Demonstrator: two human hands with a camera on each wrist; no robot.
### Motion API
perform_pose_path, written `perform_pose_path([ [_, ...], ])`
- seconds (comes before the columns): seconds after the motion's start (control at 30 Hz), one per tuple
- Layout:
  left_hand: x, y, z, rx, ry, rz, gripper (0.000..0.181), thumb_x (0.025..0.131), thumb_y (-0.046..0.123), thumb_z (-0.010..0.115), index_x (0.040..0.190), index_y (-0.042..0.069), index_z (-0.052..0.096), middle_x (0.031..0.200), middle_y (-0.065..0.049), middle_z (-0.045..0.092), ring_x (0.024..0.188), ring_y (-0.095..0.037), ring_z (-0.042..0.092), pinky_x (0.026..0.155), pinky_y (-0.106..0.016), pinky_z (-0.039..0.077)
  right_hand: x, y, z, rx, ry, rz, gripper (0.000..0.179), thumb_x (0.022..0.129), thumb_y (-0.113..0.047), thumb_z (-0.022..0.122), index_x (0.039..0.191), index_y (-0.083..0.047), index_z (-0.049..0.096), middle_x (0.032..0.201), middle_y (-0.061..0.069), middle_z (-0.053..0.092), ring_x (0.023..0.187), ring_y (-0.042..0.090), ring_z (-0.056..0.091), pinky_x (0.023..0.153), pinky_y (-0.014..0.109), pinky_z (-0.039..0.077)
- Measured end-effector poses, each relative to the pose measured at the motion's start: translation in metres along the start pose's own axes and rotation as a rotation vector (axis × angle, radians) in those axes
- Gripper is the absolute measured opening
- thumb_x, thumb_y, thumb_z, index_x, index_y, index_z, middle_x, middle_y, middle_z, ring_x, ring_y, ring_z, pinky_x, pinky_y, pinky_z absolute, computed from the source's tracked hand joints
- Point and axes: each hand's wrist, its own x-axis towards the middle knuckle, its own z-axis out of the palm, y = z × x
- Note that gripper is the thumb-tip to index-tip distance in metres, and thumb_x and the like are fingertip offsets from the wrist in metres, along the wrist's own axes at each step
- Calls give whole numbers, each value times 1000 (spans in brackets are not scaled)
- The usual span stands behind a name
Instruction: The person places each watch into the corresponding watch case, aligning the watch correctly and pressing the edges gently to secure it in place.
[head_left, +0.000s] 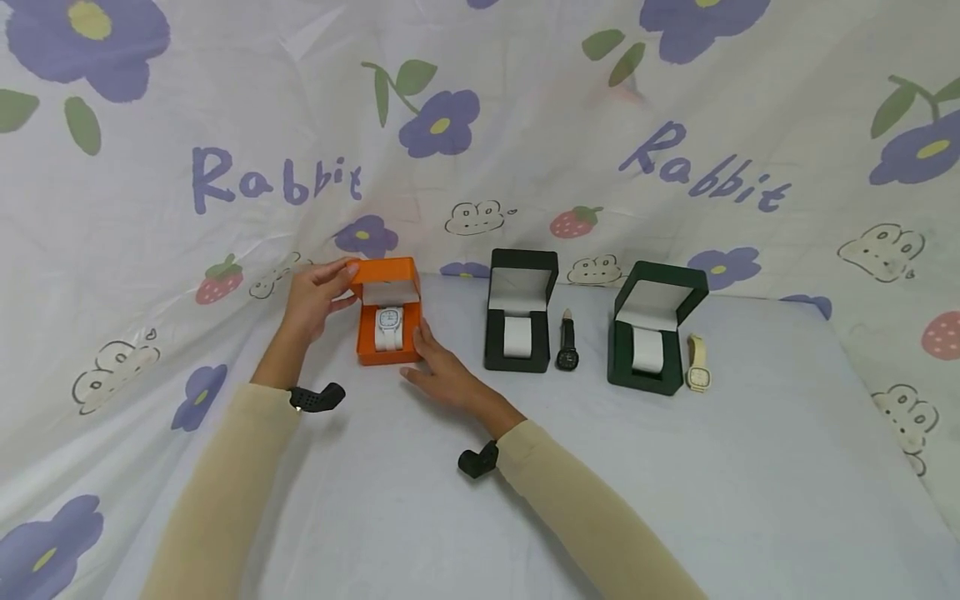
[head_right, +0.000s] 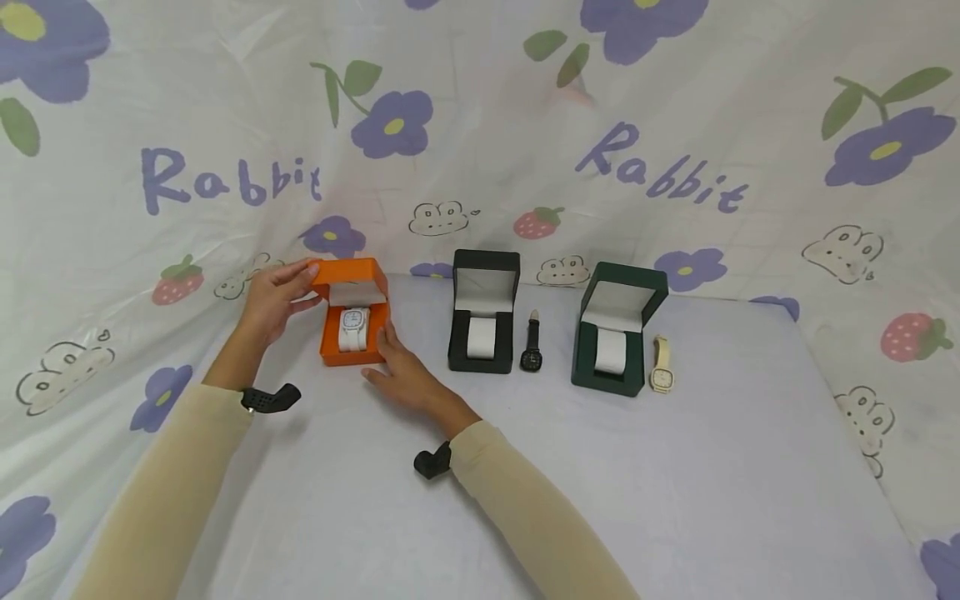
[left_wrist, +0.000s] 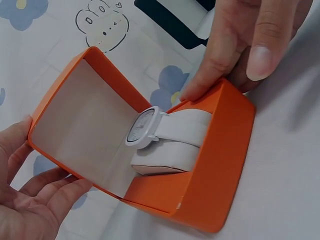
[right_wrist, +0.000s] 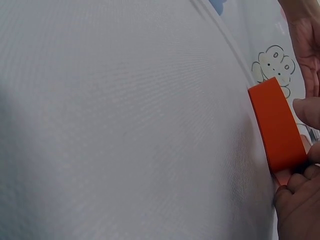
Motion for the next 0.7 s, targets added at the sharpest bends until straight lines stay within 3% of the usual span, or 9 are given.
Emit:
perform_pose_path([
  [0.37, -12, -5, 1, -26, 7, 7, 56, 93, 35, 74, 141, 9, 61, 142, -8, 58, 120, -22, 59, 103, -50, 49, 0, 0, 0, -13, -1, -17, 79, 106, -30, 56, 160, 0, 8, 170, 10, -6, 155, 18, 1, 126, 35, 13],
  [0.7, -17, -20, 0, -50, 12, 142, 47, 93, 29, 75, 132, 4, 68, 119, -2, 71, 107, -18, 67, 98, -51, 51, 1, 2, -1, -53, 3, -36, 77, 106, -26, 56, 160, 2, 9, 169, 13, -4, 155, 20, 3, 125, 35, 15],
])
